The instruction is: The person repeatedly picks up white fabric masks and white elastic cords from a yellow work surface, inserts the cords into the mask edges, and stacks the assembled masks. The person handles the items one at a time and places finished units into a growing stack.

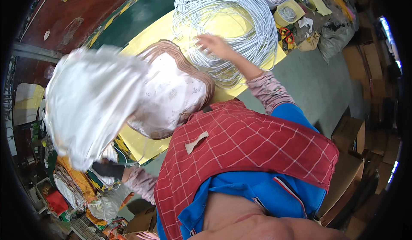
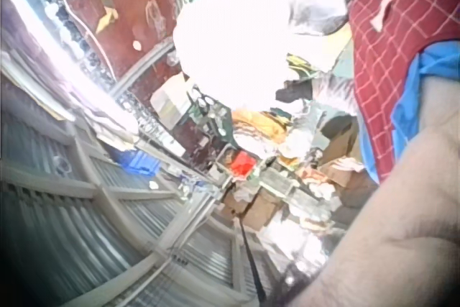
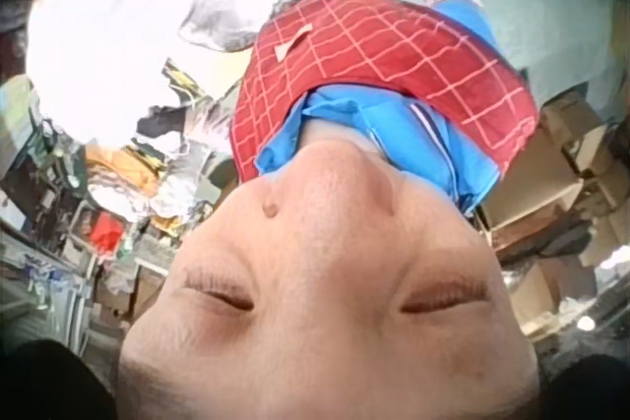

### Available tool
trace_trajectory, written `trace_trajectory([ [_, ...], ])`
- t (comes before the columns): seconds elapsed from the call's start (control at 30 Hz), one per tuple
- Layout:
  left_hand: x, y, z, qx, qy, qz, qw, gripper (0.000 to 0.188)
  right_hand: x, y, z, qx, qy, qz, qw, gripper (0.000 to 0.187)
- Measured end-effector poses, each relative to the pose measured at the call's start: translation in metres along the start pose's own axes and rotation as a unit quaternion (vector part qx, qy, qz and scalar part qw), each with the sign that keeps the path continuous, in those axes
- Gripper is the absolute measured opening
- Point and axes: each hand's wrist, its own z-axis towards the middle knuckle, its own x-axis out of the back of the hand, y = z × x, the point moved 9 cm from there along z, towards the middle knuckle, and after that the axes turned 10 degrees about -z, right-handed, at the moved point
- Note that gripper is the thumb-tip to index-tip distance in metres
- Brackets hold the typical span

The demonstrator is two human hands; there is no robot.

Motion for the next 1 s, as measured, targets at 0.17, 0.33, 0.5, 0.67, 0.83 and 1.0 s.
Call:
trace_trajectory([
  [0.17, 0.092, 0.001, 0.031, -0.036, 0.043, 0.182, 0.982, 0.029, 0.222, 0.158, -0.023, -0.132, 0.346, -0.352, 0.859, 0.030],
  [0.33, 0.036, -0.163, 0.030, 0.137, -0.312, 0.425, 0.839, 0.049, 0.223, 0.161, -0.025, -0.202, 0.277, -0.500, 0.795, 0.032],
  [0.5, -0.195, 0.015, -0.126, 0.215, -0.477, 0.007, 0.852, 0.041, 0.240, 0.163, -0.030, -0.130, 0.324, -0.220, 0.911, 0.027],
  [0.67, -0.326, 0.190, -0.313, 0.218, -0.697, -0.259, 0.632, 0.044, 0.125, -0.072, -0.041, 0.004, 0.102, 0.254, 0.962, 0.035],
  [0.83, -0.335, 0.283, -0.336, 0.091, -0.723, -0.462, 0.506, 0.026, 0.018, -0.225, -0.064, 0.137, -0.050, 0.196, 0.970, 0.045],
  [1.0, -0.322, 0.261, -0.304, -0.060, -0.764, -0.339, 0.545, 0.018, 0.065, -0.288, -0.101, 0.330, -0.062, 0.428, 0.839, 0.057],
])
